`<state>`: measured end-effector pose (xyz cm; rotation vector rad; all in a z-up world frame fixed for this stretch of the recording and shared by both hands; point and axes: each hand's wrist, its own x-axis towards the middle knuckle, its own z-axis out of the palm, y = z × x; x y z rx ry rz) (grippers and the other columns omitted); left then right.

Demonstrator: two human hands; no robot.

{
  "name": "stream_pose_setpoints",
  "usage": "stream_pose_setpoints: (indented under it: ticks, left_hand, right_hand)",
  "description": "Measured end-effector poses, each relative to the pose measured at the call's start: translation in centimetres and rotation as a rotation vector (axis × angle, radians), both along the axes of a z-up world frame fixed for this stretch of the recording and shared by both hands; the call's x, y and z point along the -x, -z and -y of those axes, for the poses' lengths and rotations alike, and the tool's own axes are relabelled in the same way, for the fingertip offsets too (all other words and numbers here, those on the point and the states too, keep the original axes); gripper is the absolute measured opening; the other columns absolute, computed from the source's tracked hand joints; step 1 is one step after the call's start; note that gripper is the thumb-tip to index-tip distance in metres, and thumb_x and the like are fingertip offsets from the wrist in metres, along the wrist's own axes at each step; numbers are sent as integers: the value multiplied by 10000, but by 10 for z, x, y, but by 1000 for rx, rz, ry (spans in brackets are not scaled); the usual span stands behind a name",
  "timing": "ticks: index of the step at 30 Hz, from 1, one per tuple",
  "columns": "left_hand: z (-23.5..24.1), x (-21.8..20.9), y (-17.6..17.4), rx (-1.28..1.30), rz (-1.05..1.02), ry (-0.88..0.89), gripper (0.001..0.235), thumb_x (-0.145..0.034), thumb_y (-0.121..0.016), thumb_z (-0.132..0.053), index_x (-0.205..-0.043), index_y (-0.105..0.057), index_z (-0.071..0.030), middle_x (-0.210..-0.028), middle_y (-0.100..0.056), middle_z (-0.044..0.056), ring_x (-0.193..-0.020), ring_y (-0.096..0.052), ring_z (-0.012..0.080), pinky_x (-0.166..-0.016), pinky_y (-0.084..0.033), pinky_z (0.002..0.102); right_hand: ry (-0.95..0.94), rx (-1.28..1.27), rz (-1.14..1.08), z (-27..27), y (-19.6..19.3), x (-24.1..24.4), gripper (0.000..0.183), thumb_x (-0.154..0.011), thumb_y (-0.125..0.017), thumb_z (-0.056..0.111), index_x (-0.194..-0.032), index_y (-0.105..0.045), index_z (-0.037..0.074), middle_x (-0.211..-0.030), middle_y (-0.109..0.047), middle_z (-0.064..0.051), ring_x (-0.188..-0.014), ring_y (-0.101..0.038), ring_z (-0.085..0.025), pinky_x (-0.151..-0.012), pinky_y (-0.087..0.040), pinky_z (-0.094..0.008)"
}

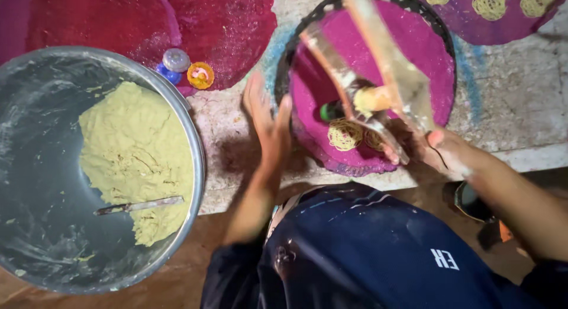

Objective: The person uses a wooden dough press to extrude yellow dough into spiral shapes onto a pink mat. They repeatedly scoop dough from a metal bowl, load the press, and squeeze out spirals, then reload the press from the bowl.

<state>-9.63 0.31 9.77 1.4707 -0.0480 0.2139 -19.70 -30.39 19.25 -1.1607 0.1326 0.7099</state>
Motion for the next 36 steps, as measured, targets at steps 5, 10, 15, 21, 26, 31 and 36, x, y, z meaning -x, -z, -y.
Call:
stream_pose_setpoints:
  ticks: [5,10,15,21,26,31,36]
  left_hand:
    - [14,-66,18,-158,-232,312,739,-931,-769,-240,-1509,-393,27,-1398,-601,189,-1302,-591,286,-1136,-444,396]
    - [23,-68,73,-51,-346,516,594,-993,-663,-242,-1482,-542,73,-1325,-697,219,-1202,-643,267,-1091,-497,367]
    - [2,-65,106,-1,-457,454,696,-1024,-649,-217,-1553,-302,72,-1532,-474,177,-1412,-447,240,-1190,-321,356]
    - [-24,-55,118,266,-453,349,675,-993,-632,-213,-1537,-342,61,-1509,-495,183,-1368,-477,258,-1173,-344,378]
    - [-23,-56,101,13,-284,210,648,-1006,-644,-216,-1535,-363,30,-1520,-481,225,-1386,-472,328,-1186,-353,420]
    - [-18,-66,24,198,-8,141,728,-1057,-561,-375,-1606,-264,0,-1653,-342,234,-1531,-377,389,-1250,-336,473]
    - [1,-68,-49,1283,-103,1100,772,-969,-568,-587,-1548,-355,-123,-1583,-447,163,-1519,-405,332,-1237,-373,450]
  right_hand:
    - [-50,1,-17,-16,-22,-3,1137,-691,-703,814,-1495,-410,65,-1225,-572,-155,-1061,-569,-252,-905,-469,-408]
    - [79,113,125,-2,-36,5,1197,-646,-764,823,-1418,-467,-43,-1180,-601,-168,-1055,-609,-266,-931,-486,-402]
    - [178,51,103,10,-25,13,1251,-620,-790,837,-1408,-479,-83,-1167,-602,-157,-1060,-586,-248,-931,-455,-385]
    - [172,41,65,7,-19,10,1264,-599,-807,815,-1415,-459,-86,-1167,-602,-156,-1068,-589,-257,-965,-463,-402]
    - [149,77,77,3,-19,5,1268,-602,-794,825,-1441,-456,-64,-1168,-604,-165,-1052,-592,-261,-939,-479,-403]
    - [-71,65,80,1,-8,-8,1154,-747,-635,868,-1479,-457,-7,-1132,-616,-141,-1025,-601,-247,-885,-495,-383]
    - [-421,155,-181,3,3,-11,1059,-802,-469,862,-1476,-485,45,-1152,-638,-129,-1029,-598,-237,-854,-509,-370]
